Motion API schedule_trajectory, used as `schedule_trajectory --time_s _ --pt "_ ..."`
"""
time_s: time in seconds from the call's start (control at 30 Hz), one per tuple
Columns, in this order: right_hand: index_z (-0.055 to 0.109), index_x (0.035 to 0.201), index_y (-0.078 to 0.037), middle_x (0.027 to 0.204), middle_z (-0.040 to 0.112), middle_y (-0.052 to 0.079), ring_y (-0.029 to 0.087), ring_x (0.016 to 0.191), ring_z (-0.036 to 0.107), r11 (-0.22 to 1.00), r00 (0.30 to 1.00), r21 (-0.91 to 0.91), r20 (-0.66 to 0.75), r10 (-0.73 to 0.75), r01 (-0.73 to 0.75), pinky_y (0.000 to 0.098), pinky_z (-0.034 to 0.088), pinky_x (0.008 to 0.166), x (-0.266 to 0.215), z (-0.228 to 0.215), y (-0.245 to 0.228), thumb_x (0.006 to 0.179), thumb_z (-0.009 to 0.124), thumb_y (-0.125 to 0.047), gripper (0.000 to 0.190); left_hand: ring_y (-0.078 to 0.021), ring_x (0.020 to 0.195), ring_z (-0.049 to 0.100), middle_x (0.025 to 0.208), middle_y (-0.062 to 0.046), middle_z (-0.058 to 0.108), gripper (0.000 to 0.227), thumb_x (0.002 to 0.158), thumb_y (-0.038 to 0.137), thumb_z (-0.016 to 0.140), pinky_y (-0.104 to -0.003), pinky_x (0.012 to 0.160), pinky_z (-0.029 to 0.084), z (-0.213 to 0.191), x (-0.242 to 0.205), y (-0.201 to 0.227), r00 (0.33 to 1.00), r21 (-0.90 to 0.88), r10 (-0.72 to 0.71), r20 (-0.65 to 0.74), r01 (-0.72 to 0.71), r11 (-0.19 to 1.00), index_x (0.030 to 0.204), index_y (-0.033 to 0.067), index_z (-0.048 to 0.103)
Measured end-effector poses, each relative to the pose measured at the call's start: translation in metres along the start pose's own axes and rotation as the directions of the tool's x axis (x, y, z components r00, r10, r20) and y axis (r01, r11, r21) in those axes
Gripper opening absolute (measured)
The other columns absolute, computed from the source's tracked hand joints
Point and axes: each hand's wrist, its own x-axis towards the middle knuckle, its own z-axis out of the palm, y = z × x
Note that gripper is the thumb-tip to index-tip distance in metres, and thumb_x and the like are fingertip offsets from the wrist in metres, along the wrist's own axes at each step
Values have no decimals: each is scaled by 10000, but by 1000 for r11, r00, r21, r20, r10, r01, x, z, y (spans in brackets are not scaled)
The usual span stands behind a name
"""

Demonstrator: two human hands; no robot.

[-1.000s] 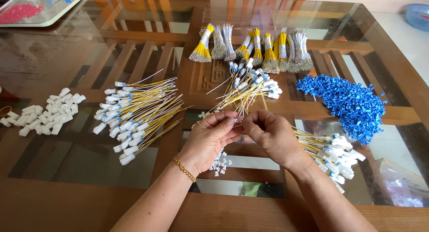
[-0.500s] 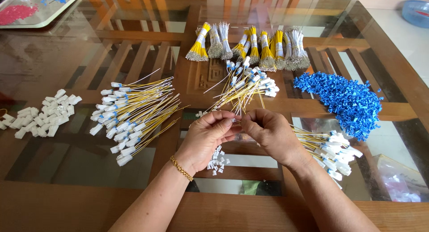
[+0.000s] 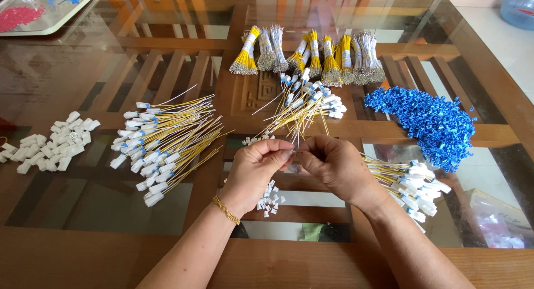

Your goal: Manually inserting pre-crimped wires into white plastic connector housings.

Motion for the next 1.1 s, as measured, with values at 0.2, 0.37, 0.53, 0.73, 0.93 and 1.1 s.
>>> schedule_trajectory --time_s 0.2,0.37,0.53,0.73,0.93,1.1 --pt "784 941 -107 652 650 67 157 641 573 1000 999 4 30 -9 9 303 500 661 3 2 2 870 712 -201 138 -147 874 717 925 -154 771 154 943 84 705 -278 827 586 3 -6 6 998 80 67 -13 -66 995 1066 9 759" --pt "783 939 -87 623 624 63 155 623 566 999 999 33 43 -26 24 294 500 639 -2 0 -7 890 715 -195 137 -130 871 704 912 -139 769 148 938 81 706 -277 816 594 3 -6 9 995 112 93 -21 -90 990 1058 15 762" --pt "775 923 -72 658 688 80 157 634 599 998 995 50 100 26 -31 263 500 588 -3 -5 -12 938 696 -235 182 -140 886 715 929 -131 757 154 952 94 696 -284 836 596 -1 1 3 996 23 85 -36 -84 996 1069 14 755" --pt "766 918 -48 720 711 95 176 698 646 989 998 147 53 27 -34 280 522 641 8 -2 7 873 761 -231 189 -114 875 692 907 -98 742 153 948 106 703 -272 839 588 3 -5 19 993 25 115 -20 -115 993 1065 23 755" --pt "776 888 -155 652 669 41 134 638 586 999 1000 -27 19 19 -19 265 490 629 11 -1 9 837 751 -256 116 -58 801 620 807 -57 690 126 955 68 687 -251 776 590 4 -8 24 979 88 203 5 -203 975 1050 22 756" --pt "781 862 -116 609 640 52 147 622 588 999 1000 -50 7 -17 18 273 487 616 -7 -4 -11 834 720 -186 97 -143 710 658 796 -167 718 134 973 22 643 -298 731 597 7 -12 25 972 136 234 33 -236 962 1052 -6 747"
